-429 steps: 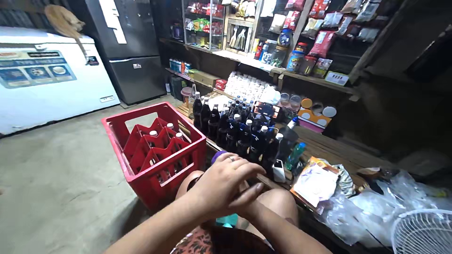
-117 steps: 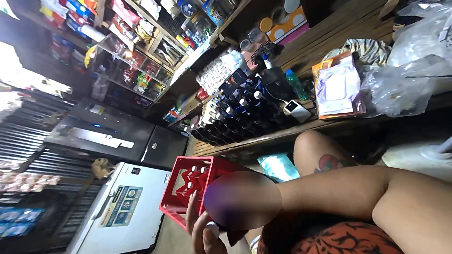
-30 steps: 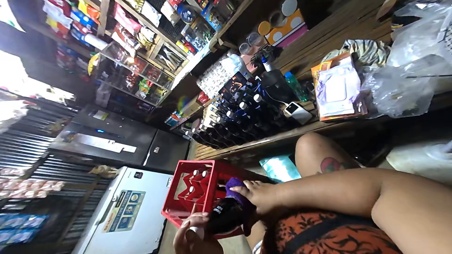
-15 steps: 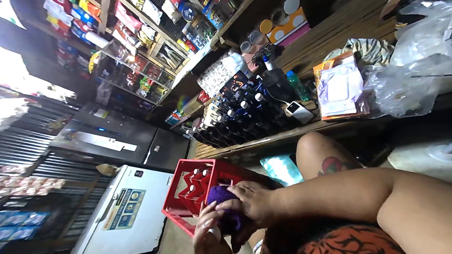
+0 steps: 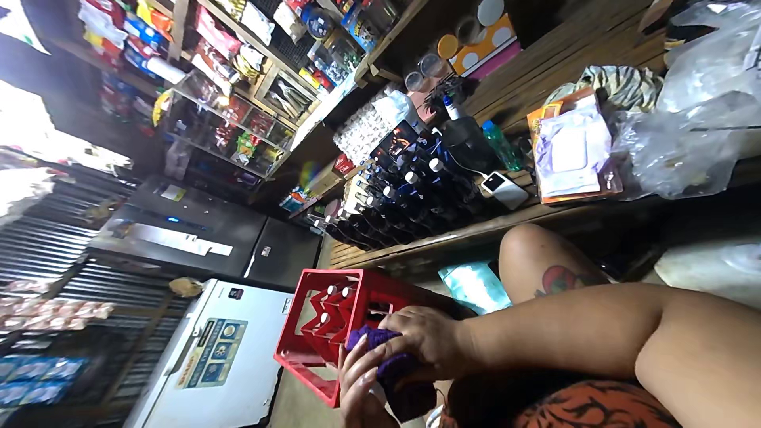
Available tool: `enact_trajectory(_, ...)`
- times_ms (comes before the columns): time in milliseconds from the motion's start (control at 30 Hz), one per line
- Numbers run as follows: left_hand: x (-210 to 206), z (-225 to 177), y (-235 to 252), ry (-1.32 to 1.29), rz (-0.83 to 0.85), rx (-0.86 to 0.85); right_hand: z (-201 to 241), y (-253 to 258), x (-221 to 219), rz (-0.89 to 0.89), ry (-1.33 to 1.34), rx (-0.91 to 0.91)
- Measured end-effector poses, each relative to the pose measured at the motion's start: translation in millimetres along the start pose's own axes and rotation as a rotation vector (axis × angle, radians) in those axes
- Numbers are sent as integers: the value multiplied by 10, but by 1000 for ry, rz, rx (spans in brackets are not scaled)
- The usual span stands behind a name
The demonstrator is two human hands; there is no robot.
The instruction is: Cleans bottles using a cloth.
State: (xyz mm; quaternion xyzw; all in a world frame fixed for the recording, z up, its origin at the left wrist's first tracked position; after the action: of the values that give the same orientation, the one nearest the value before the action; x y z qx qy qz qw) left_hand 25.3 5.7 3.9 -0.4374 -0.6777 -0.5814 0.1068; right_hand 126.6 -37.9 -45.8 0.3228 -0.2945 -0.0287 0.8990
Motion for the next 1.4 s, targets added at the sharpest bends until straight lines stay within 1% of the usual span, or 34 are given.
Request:
enact_trajectory(200, -7, 26, 19, -2, 1, 9, -89, -39, 2, -89, 74, 38)
enact_trajectory(300, 6, 31, 24, 0, 2, 8, -163, -14, -44, 4, 124, -28)
enact_trajectory(400, 15, 22, 28, 5, 7, 21, -187, -5, -106, 84, 69, -104)
enact_trajectory(467, 18, 27, 21, 22, 15, 31, -187, -5, -133, 108, 32, -107)
enact_trajectory(600, 30, 60, 26, 43, 19, 32, -164, -8, -107, 113, 25, -79)
enact_trajectory(767, 67, 97, 15, 51, 17, 43, -205, 6, -26, 22, 68, -14)
enact_trajectory(833, 80, 88, 13, 56, 16, 39, -221, 16, -37, 53, 82, -39)
enact_trajectory(933, 94, 96, 20, 37, 21, 37, -262, 18, -93, 159, 88, -155)
enact_trajectory(1000, 96, 108, 25, 36, 25, 41, -253, -5, -121, 189, 54, -199)
enact_trajectory(1133, 99, 123, 32, 32, 25, 45, -237, -28, -126, 149, -3, -143)
enact_trajectory(1233, 135, 173, 26, 17, 4, 59, -249, -18, -116, 148, -13, -140)
enact_trajectory(1300, 164, 189, 29, 22, -10, 64, -266, 0, -85, 103, -3, -115)
enact_trajectory(1400, 180, 197, 13, 23, -9, 59, -291, 9, -83, 130, 2, -133)
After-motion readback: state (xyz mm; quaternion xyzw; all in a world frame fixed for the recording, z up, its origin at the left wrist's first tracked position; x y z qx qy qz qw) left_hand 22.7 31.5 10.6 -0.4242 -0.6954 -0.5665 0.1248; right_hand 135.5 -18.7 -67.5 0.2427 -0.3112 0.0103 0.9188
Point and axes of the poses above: each hand's wrist, its own y-axis towards the middle knuckle, its own x-axis out of the back of the hand, z = x × y, the point moved 9 cm from there along y, towards the middle knuckle, and after that the axes turned 11 degrees about z, right-handed, at the moved point
